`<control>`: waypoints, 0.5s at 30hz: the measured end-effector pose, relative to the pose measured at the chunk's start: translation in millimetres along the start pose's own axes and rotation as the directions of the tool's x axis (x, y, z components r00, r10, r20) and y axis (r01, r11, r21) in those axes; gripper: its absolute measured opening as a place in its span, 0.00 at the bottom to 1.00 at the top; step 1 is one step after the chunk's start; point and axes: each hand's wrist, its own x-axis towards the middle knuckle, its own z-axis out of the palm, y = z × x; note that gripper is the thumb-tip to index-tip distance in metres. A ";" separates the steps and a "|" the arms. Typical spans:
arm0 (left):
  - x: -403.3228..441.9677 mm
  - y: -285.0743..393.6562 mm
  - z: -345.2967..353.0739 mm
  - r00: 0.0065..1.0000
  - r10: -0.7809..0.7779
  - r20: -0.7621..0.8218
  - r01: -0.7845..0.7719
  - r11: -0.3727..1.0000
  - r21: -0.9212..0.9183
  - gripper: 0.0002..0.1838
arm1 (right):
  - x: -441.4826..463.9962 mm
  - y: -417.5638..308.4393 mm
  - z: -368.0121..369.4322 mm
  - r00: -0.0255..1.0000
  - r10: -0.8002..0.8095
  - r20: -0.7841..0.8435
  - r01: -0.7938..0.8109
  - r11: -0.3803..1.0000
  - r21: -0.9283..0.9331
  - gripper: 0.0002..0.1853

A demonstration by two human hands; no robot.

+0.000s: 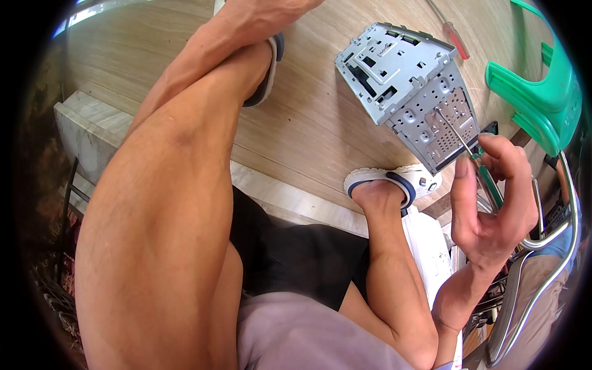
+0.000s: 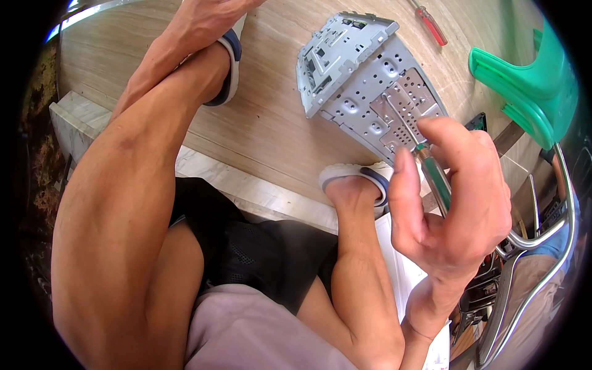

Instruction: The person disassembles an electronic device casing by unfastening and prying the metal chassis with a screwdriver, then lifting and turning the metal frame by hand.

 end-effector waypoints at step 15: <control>0.1 -0.7 0.8 1.000 -0.009 0.003 0.009 1.000 -0.007 0.17 | -6.0 -3.2 -0.3 0.993 0.120 0.015 -0.120 0.991 0.055 0.16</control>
